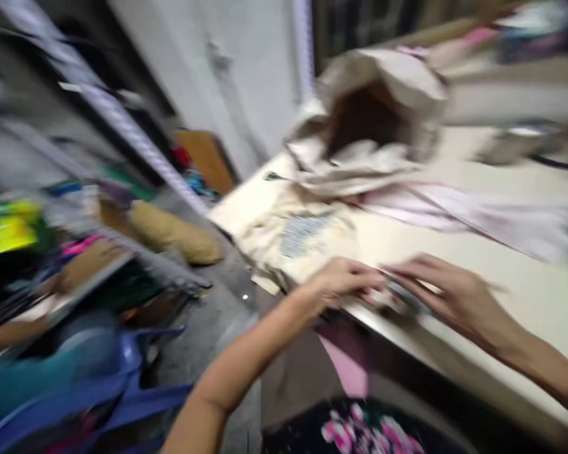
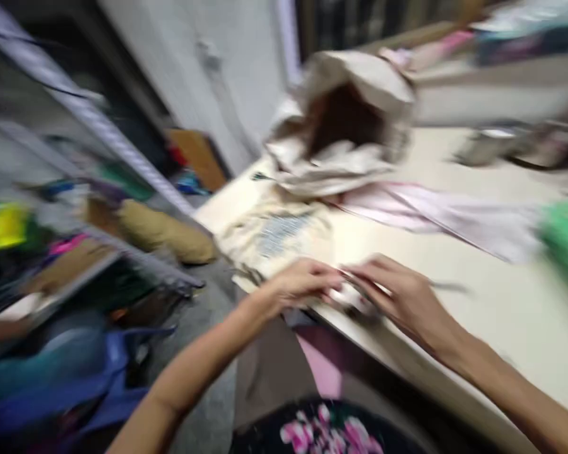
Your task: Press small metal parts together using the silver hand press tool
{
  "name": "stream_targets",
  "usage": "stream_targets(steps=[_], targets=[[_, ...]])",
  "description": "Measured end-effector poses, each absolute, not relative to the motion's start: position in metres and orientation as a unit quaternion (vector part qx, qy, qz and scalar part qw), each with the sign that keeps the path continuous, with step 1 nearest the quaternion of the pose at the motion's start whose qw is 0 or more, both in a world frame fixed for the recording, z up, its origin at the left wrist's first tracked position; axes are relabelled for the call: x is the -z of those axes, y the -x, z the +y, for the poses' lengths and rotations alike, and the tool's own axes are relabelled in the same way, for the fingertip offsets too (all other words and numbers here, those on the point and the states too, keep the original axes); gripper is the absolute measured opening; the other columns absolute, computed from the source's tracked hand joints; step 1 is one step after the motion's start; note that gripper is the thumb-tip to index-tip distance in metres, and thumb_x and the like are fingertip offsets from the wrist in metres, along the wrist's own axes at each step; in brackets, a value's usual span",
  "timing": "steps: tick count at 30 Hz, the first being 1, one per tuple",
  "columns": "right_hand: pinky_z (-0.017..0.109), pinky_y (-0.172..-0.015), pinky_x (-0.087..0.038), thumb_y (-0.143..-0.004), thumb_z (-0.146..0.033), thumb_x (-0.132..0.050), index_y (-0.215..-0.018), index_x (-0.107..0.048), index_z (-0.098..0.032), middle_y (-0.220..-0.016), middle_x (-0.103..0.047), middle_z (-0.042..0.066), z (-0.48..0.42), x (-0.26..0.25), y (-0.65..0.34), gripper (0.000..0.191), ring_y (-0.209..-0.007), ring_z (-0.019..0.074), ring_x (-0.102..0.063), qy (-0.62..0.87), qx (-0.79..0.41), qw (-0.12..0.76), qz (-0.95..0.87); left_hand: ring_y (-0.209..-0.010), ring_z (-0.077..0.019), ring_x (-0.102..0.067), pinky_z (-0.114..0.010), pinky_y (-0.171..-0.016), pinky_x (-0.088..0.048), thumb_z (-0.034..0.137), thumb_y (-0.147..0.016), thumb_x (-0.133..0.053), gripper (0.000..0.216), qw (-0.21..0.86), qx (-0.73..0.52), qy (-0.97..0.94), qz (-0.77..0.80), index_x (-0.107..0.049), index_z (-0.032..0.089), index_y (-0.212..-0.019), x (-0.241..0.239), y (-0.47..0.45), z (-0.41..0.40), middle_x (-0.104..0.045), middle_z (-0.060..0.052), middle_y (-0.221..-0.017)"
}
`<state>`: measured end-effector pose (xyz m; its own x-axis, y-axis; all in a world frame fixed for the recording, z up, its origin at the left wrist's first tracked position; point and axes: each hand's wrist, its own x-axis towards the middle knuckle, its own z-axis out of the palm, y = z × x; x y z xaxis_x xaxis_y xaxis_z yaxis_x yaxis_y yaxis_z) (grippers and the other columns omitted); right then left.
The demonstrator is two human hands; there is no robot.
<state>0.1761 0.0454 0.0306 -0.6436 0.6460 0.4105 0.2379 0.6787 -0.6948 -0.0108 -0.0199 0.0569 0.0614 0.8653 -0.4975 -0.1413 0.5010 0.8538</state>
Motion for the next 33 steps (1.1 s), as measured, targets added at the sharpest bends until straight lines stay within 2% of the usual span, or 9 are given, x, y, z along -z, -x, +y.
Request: stream_targets(steps=[4,9,13,18,22,26,33], targets=[[0.035,-0.078,-0.050,-0.100,-0.036,-0.039,-0.122,-0.063,-0.020,-0.100,-0.062,0.010,0.035,-0.023,-0.222,0.036,-0.087,0.0207,-0.061,0.321,-0.239,0.247,-0.882,-0.053,-0.0098,-0.056,-0.020,-0.051,-0.048,0.034,-0.064,-0.082,0.031,0.602,-0.363,-0.364,0.611,-0.071,0.012,-0.084,-0.033,0.007,-0.015,-0.066,-0.001,-0.063],[0.033,-0.075,-0.048,-0.101,-0.032,-0.040,-0.113,-0.062,-0.015,-0.097,-0.057,0.010,0.018,-0.011,-0.263,0.030,-0.087,0.0210,-0.056,0.390,-0.192,0.134,-0.891,-0.054,-0.0089,-0.055,-0.020,-0.052,-0.046,0.039,-0.061,-0.081,0.037,0.531,-0.396,-0.401,0.633,-0.069,0.012,-0.083,-0.011,-0.007,-0.017,-0.063,0.000,-0.063],[0.032,-0.073,-0.045,-0.099,-0.027,-0.045,-0.110,-0.060,-0.014,-0.097,-0.056,0.010,0.012,-0.005,-0.263,0.023,-0.085,0.0201,-0.054,0.401,-0.164,0.100,-0.896,-0.051,-0.0094,-0.053,-0.021,-0.052,-0.044,0.038,-0.062,-0.076,0.033,0.503,-0.383,-0.427,0.646,-0.068,0.011,-0.080,-0.007,-0.020,-0.010,-0.061,0.001,-0.059],[0.031,-0.067,-0.039,-0.096,-0.023,-0.050,-0.097,-0.061,-0.014,-0.095,-0.057,0.008,0.025,0.000,-0.246,0.015,-0.079,0.0188,-0.053,0.402,-0.120,0.052,-0.906,-0.055,-0.0103,-0.051,-0.021,-0.052,-0.038,0.041,-0.066,-0.071,0.033,0.444,-0.317,-0.491,0.679,-0.072,0.011,-0.079,-0.005,-0.024,0.001,-0.063,-0.001,-0.061],[0.031,-0.062,-0.034,-0.097,-0.016,-0.042,-0.091,-0.060,-0.015,-0.091,-0.058,0.006,0.034,0.010,-0.243,0.019,-0.073,0.0167,-0.051,0.392,-0.105,0.045,-0.913,-0.054,-0.0092,-0.047,-0.021,-0.052,-0.033,0.041,-0.061,-0.074,0.033,0.487,-0.301,-0.449,0.686,-0.072,0.010,-0.075,-0.002,-0.023,0.003,-0.062,0.000,-0.060],[0.031,-0.062,-0.033,-0.098,-0.023,-0.046,-0.098,-0.058,-0.015,-0.094,-0.058,0.005,0.036,0.015,-0.245,0.015,-0.075,0.0171,-0.052,0.396,-0.130,0.046,-0.908,-0.053,-0.0076,-0.043,-0.021,-0.052,-0.031,0.040,-0.059,-0.076,0.033,0.506,-0.296,-0.416,0.695,-0.071,0.010,-0.073,-0.002,-0.024,0.003,-0.061,0.000,-0.060],[0.030,-0.058,-0.028,-0.100,-0.023,-0.041,-0.089,-0.054,-0.015,-0.090,-0.056,0.005,0.036,0.022,-0.247,0.020,-0.071,0.0155,-0.049,0.373,-0.133,0.094,-0.913,-0.058,-0.0109,-0.050,-0.023,-0.057,-0.036,0.040,-0.059,-0.076,0.032,0.499,-0.254,-0.424,0.712,-0.072,0.012,-0.071,-0.007,-0.026,0.007,-0.065,-0.002,-0.063]])
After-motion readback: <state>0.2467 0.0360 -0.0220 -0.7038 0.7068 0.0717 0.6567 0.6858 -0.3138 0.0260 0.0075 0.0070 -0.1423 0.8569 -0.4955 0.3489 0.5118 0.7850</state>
